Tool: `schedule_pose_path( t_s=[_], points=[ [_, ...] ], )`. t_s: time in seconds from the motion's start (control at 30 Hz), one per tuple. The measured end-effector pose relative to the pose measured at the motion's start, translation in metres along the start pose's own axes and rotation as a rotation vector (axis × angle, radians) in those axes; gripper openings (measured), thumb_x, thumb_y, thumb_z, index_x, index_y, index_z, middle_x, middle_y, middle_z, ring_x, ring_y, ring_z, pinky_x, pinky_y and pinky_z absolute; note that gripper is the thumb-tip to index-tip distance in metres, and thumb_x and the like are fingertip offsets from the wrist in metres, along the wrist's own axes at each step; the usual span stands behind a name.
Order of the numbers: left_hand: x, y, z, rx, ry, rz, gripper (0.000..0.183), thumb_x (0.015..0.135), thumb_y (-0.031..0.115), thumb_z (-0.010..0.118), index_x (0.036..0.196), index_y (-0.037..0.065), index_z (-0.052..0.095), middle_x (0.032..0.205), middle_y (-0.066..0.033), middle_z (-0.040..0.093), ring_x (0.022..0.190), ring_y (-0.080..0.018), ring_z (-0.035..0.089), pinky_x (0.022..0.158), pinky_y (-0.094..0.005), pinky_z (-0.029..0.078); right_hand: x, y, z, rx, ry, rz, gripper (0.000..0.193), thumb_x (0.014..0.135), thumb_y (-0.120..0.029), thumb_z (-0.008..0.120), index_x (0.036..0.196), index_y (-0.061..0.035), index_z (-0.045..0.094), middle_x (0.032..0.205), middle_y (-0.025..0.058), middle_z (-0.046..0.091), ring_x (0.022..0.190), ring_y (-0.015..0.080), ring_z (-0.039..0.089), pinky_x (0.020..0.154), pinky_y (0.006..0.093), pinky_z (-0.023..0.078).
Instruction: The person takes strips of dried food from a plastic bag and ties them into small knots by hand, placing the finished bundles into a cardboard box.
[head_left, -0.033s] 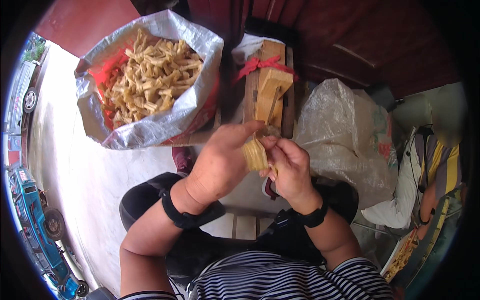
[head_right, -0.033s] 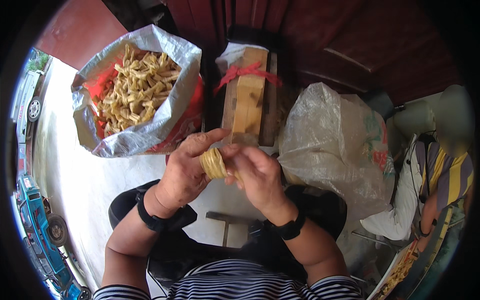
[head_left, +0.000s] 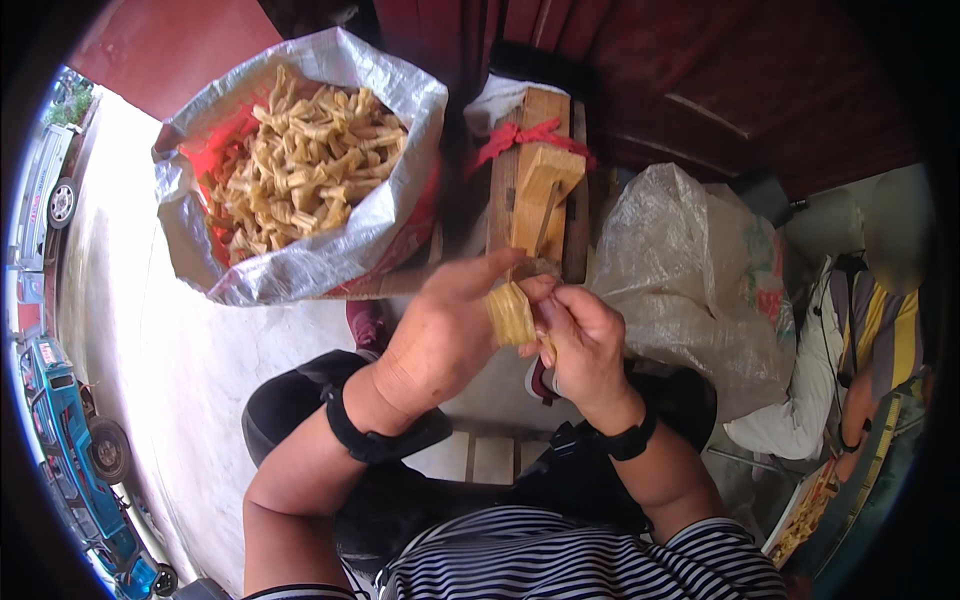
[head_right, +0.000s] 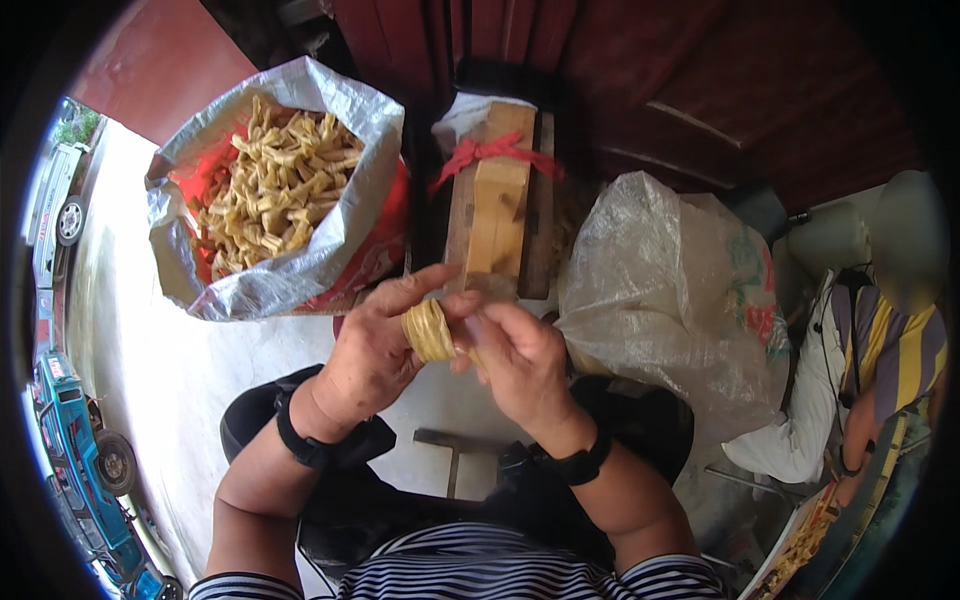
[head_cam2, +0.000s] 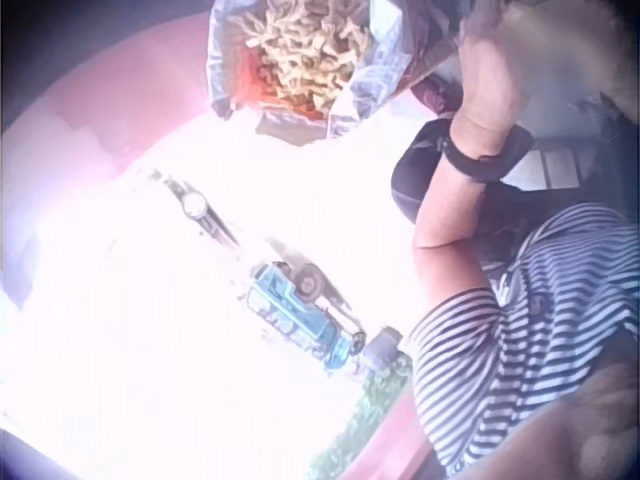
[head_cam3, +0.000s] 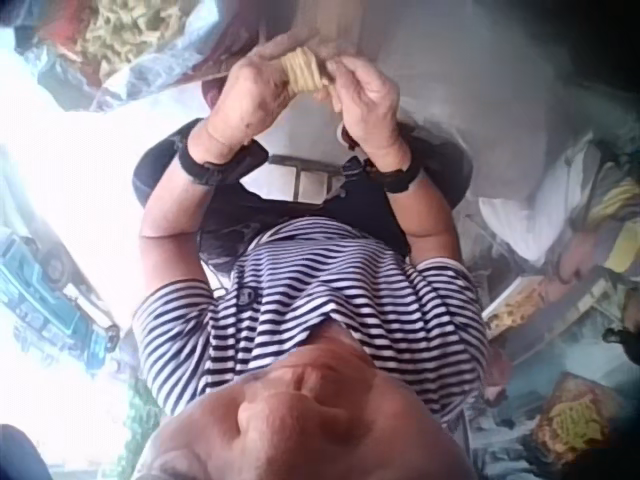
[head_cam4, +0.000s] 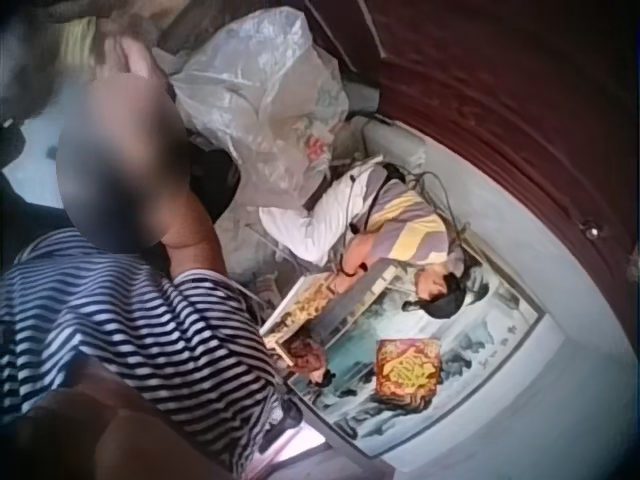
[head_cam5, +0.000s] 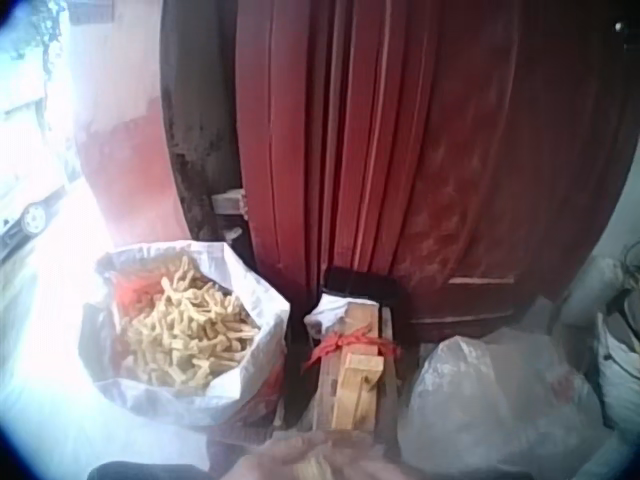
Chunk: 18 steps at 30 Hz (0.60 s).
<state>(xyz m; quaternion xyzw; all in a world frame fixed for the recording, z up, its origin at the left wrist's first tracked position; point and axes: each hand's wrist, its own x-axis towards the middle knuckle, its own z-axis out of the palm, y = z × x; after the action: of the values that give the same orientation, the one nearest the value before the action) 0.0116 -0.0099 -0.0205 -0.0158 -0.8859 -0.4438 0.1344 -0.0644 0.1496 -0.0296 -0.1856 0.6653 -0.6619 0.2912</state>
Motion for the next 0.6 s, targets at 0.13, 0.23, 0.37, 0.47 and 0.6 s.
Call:
schedule_pose_path(
  t_s=[0.13, 0.23, 0.37, 0.47, 0.6],
  points=[
    [0.004, 0.009, -0.007, -0.228, -0.162, -0.151, 0.027, 0.082, 0.003, 0.065, 0.109, 0.005, 0.065, 0.121, -0.015, 0.06, 0.114, -0.031, 0.057, 0.093, -0.0369, 0.048, -0.003, -0.002, -0.009, -0.275, -0.048, -0.352, 0.016, 0.096, -0.009, 0.052, 0.096, 0.0049, 0.06, 0.072, 0.0088, 0.065, 0.06, 0.0107, 0.062, 0.052, 0.0225, 0.047],
    [0.0, 0.008, -0.003, 0.258, -0.173, -0.07, 0.027, 0.075, 0.003, 0.064, 0.102, 0.005, 0.066, 0.119, -0.0121, 0.061, 0.108, -0.0298, 0.059, 0.091, -0.0398, 0.047, 0.004, 0.005, -0.015, -0.405, -0.189, -0.353, 0.018, 0.09, -0.016, 0.06, 0.093, 0.0016, 0.06, 0.072, 0.0114, 0.064, 0.063, 0.0242, 0.065, 0.057, 0.0321, 0.05],
    [-0.003, 0.014, 0.008, 0.431, -0.136, -0.021, 0.018, 0.072, 0.005, 0.063, 0.089, 0.006, 0.067, 0.119, -0.0091, 0.06, 0.113, -0.0242, 0.057, 0.097, -0.0454, 0.04, 0.007, 0.012, -0.009, -0.663, -0.191, -0.483, 0.017, 0.085, -0.021, 0.061, 0.081, -0.0048, 0.057, 0.068, 0.013, 0.059, 0.063, 0.0353, 0.059, 0.054, 0.0421, 0.046],
    [-0.003, 0.014, 0.009, 0.365, -0.161, 0.025, 0.021, 0.072, 0.003, 0.064, 0.093, 0.005, 0.068, 0.114, -0.0067, 0.06, 0.114, -0.023, 0.056, 0.098, -0.0463, 0.038, 0.004, 0.014, -0.012, -0.698, -0.209, -0.323, 0.016, 0.085, -0.02, 0.058, 0.083, -0.0037, 0.059, 0.07, 0.0133, 0.062, 0.066, 0.0341, 0.061, 0.055, 0.0418, 0.046],
    [0.0, 0.015, -0.009, -0.345, -0.105, -0.111, 0.013, 0.081, -0.005, 0.061, 0.093, -0.005, 0.067, 0.108, -0.0108, 0.06, 0.107, -0.0264, 0.059, 0.096, -0.0392, 0.041, 0.007, 0.001, -0.011, -0.049, -0.316, 0.152, 0.03, 0.094, -0.027, 0.05, 0.09, -0.0007, 0.063, 0.074, 0.0099, 0.065, 0.064, 0.0187, 0.061, 0.056, 0.0314, 0.044]
  ],
)
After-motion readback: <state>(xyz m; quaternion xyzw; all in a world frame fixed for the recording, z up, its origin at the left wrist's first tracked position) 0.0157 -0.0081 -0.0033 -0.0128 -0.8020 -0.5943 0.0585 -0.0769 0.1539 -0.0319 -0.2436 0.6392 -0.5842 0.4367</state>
